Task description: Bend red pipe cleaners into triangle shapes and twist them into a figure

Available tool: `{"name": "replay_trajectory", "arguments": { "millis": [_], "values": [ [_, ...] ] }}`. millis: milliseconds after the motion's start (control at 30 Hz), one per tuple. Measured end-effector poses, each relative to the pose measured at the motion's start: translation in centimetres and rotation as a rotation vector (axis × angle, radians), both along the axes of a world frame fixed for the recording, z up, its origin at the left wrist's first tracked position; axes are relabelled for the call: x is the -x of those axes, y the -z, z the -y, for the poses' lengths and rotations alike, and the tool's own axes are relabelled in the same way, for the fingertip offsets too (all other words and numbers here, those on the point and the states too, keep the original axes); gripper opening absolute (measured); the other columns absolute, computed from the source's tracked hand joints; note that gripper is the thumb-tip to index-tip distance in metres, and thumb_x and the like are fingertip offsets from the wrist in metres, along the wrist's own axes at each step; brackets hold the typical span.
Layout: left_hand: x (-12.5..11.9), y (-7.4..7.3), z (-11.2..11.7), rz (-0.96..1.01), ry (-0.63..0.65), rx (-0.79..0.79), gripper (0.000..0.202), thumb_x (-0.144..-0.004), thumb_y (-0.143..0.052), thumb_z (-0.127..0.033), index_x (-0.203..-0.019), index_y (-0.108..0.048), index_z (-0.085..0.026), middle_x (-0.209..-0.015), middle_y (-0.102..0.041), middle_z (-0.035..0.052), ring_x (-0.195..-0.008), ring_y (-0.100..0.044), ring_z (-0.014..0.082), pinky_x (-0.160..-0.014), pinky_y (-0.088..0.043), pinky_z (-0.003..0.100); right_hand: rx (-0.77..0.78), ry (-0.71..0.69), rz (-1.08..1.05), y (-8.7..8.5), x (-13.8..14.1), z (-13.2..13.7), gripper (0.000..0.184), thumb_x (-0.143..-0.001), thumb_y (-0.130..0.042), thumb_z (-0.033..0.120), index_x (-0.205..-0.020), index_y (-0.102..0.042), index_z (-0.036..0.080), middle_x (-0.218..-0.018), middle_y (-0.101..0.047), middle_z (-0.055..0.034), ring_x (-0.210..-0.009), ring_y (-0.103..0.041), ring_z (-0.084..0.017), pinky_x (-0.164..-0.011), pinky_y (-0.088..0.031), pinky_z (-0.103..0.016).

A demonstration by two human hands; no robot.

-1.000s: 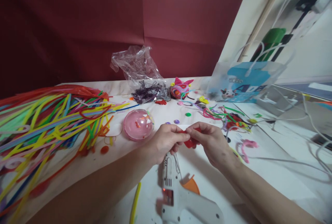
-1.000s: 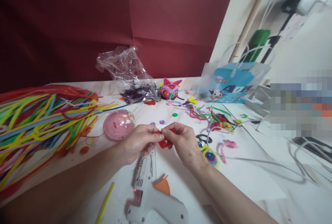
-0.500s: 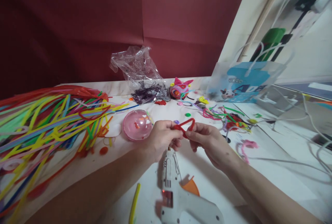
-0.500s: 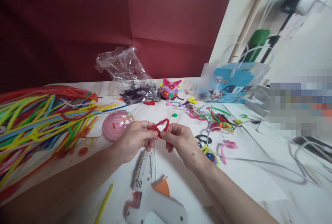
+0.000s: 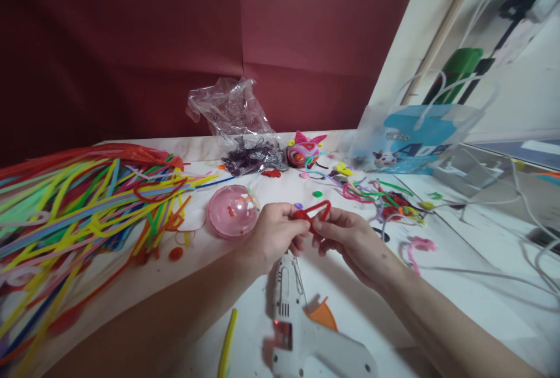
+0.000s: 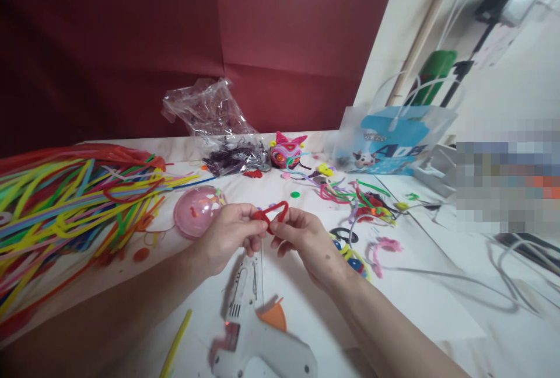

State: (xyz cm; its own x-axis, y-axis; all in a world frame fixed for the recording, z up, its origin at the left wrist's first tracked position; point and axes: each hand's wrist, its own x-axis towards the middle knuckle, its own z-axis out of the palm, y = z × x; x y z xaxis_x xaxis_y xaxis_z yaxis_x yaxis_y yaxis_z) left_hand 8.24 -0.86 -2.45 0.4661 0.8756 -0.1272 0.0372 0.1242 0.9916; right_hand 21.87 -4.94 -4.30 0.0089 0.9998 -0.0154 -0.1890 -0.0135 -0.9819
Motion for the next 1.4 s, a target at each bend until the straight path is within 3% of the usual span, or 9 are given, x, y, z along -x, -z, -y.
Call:
{"name": "replay_trajectory", "arguments": {
  "millis": [167, 367, 700, 1033, 1200, 1400],
  "values": [
    [0.0, -0.2, 0.1, 0.018, 0.006, 0.061, 0.007, -0.067, -0.052, -0.008, -0.064, -0.049, -0.014, -0.051, -0.054, -0.0013, -0.039, -0.048, 0.0072, -0.036, -0.035, 0.018, 0.039, -0.053, -0.042, 0.2, 0.0, 0.0, 0.020, -0.066, -0.070, 0.031, -0.069, -0.058, 0.015, -0.062, -0.063, 0.0000, -0.042, -0.055, -0.009, -0.040, -0.041, -0.020],
    [0.4, -0.3, -0.3, 0.050, -0.006, 0.037, 0.016, -0.072, -0.057, -0.029, -0.068, -0.051, -0.016, -0.052, -0.052, -0.0035, -0.035, -0.045, 0.0058, -0.033, -0.031, 0.017, 0.064, -0.036, -0.029, 0.4, -0.1, -0.1, 0.024, -0.062, -0.073, 0.032, -0.065, -0.058, 0.013, -0.051, -0.063, -0.0005, -0.037, -0.055, -0.010, -0.038, -0.043, -0.021],
    [0.4, -0.5, -0.5, 0.017, -0.073, 0.059, 0.012, -0.059, -0.045, -0.005, -0.053, -0.047, -0.016, -0.039, -0.045, -0.0044, -0.032, -0.041, 0.0066, -0.033, -0.030, 0.018, 0.068, -0.084, -0.012, 0.5, -0.1, -0.1, 0.023, -0.061, -0.074, 0.030, -0.061, -0.059, 0.013, -0.057, -0.064, -0.0004, -0.041, -0.058, -0.009, -0.042, -0.045, -0.020],
    [0.5, -0.3, -0.7, -0.009, -0.010, 0.054, 0.006, -0.063, -0.051, -0.011, -0.058, -0.050, -0.015, -0.042, -0.046, -0.0047, -0.034, -0.040, 0.0059, -0.034, -0.030, 0.018, 0.057, -0.098, 0.018, 0.4, -0.1, -0.2, 0.023, -0.062, -0.073, 0.030, -0.061, -0.058, 0.013, -0.056, -0.062, 0.0006, -0.041, -0.056, -0.009, -0.042, -0.045, -0.021],
    [0.6, -0.1, -0.8, -0.073, 0.020, -0.017, 0.009, -0.064, -0.054, -0.014, -0.056, -0.051, -0.015, -0.040, -0.044, -0.0048, -0.033, -0.038, 0.0054, -0.032, -0.029, 0.017, 0.042, -0.019, 0.119, -0.1, -0.4, -0.1, 0.024, -0.068, -0.068, 0.037, -0.066, -0.061, 0.014, -0.055, -0.061, 0.0006, -0.043, -0.054, -0.009, -0.043, -0.042, -0.021],
    [0.4, 0.4, -0.9, -0.093, 0.073, 0.024, 0.009, -0.059, -0.051, -0.008, -0.054, -0.052, -0.015, -0.036, -0.044, -0.0043, -0.033, -0.039, 0.0061, -0.031, -0.028, 0.016, -0.029, 0.104, 0.105, 0.4, -0.8, -0.4, 0.026, -0.060, -0.072, 0.035, -0.052, -0.060, 0.013, -0.043, -0.056, 0.0001, -0.039, -0.046, -0.007, -0.041, -0.035, -0.020]
  ]
}}
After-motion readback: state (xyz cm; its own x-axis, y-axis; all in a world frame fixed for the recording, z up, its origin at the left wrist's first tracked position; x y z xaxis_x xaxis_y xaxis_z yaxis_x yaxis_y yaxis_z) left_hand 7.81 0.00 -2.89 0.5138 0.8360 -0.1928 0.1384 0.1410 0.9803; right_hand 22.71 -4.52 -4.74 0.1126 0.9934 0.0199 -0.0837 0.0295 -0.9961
